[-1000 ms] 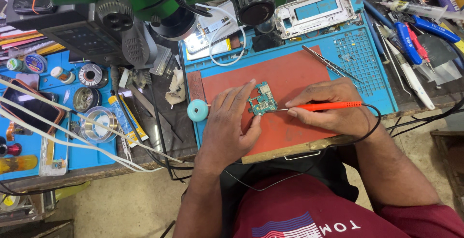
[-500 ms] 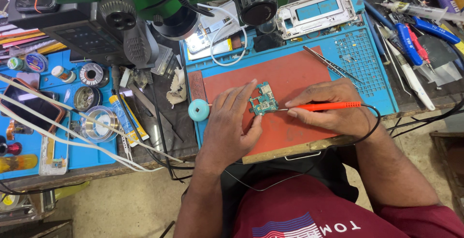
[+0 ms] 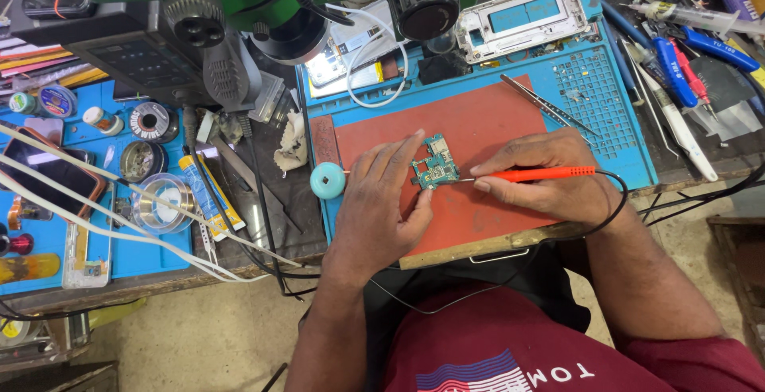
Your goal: The person uses a soldering iron and a syringe to apply flux while working on a small circuit board. They repeatedly heat and treat specific points on the board, occasionally repositioning it on the work mat.
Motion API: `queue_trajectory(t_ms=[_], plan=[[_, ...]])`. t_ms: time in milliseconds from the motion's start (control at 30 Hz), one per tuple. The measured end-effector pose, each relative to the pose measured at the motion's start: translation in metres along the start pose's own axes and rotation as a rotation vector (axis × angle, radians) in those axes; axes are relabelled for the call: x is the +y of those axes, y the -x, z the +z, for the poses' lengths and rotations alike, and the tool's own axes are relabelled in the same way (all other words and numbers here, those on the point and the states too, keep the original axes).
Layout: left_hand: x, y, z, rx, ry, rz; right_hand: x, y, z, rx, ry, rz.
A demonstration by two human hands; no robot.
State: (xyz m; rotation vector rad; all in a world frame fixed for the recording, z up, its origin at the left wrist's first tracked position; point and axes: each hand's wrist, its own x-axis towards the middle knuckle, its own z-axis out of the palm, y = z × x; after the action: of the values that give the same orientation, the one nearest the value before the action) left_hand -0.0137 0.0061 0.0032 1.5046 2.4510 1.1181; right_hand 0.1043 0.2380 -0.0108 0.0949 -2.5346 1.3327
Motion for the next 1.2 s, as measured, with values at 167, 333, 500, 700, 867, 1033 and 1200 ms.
queue_trajectory(t_ms=[167, 333, 500, 700, 867, 1033, 1200], plan=[[-0.0023, -0.0021, 0.0002, -0.001, -0.016, 0.013, -0.0008, 0.0, -0.0018, 0.025, -0.036, -0.009], [-0.0025, 0.0009, 0.0011, -0.002, -0.007, 0.012, -0.0002, 0.0009, -0.0052, -0.001, 0.006, -0.033], [-0.0014, 0.0, 0.0014, -0.002, -0.01, 0.021, 0.002, 0.0016, -0.0065, -0.004, 0.016, -0.011], [-0.0015, 0.0004, 0.0008, -0.005, -0.009, 0.014, 0.0028, 0.003, -0.0065, -0.002, 0.014, -0.007], [-0.002, 0.0004, 0.0004, -0.012, -0.008, 0.009, 0.0023, 0.0032, -0.0063, 0.012, 0.023, -0.001], [-0.0011, -0.0002, 0.0009, -0.013, -0.011, 0.003, 0.0021, 0.0034, -0.0067, 0.014, 0.032, -0.007], [-0.0012, -0.0003, 0.0016, -0.016, -0.004, -0.002, 0.0018, 0.0035, -0.0073, -0.001, 0.02, 0.002]])
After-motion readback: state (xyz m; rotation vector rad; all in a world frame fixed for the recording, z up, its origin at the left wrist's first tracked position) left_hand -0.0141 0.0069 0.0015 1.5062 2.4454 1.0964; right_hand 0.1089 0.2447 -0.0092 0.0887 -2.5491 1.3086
